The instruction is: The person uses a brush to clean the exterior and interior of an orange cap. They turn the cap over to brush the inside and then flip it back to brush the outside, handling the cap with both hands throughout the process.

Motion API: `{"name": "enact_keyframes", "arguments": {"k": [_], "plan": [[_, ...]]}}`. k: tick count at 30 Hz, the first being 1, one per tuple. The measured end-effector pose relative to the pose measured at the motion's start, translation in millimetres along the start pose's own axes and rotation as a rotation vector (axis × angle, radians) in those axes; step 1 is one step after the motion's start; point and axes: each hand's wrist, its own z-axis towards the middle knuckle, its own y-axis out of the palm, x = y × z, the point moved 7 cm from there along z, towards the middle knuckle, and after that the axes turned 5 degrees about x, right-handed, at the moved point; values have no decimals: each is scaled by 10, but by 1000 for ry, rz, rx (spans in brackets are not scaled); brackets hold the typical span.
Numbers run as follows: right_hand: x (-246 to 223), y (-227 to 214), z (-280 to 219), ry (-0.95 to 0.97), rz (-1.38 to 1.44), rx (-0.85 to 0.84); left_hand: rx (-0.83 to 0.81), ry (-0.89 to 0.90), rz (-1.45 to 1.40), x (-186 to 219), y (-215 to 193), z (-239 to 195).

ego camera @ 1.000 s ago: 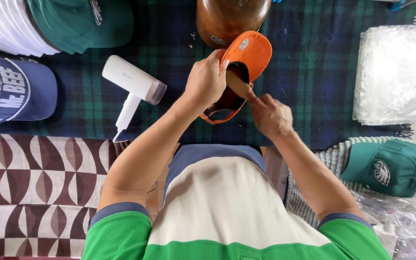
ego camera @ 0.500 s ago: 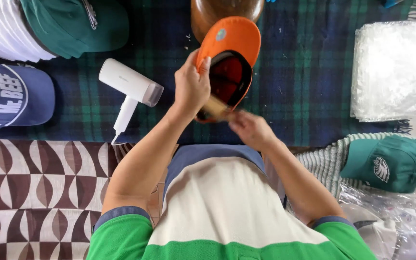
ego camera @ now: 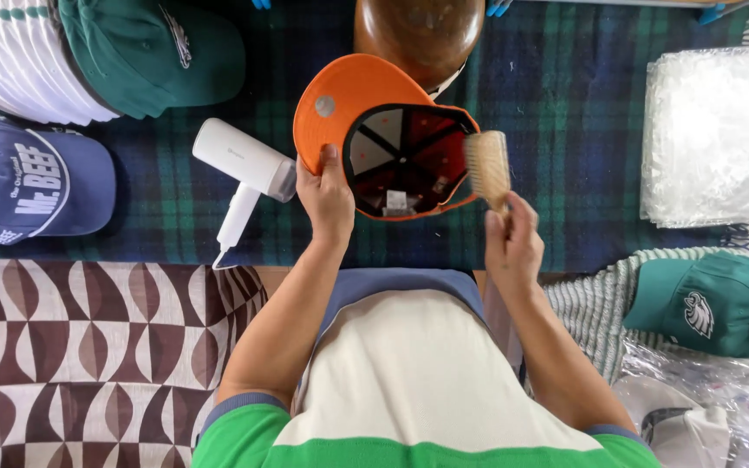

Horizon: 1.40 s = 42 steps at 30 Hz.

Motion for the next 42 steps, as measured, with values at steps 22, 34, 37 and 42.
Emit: {"name": "enact_keyframes", "arguments": {"k": [22,34,37,42], "plan": [[-825,625,438,-445,28,-212,-506,-794,-188,-514,218,-854],[-548,758,521,-439,-307,-45,-466,-830,-187,-428,130,-955],[-838,678,452,-410,-244,-78,-483,-800,-186,-745,159,-952],[-786,767,607,-417,-284,-101,-465,-792,-177,-569,161,-948]]}}
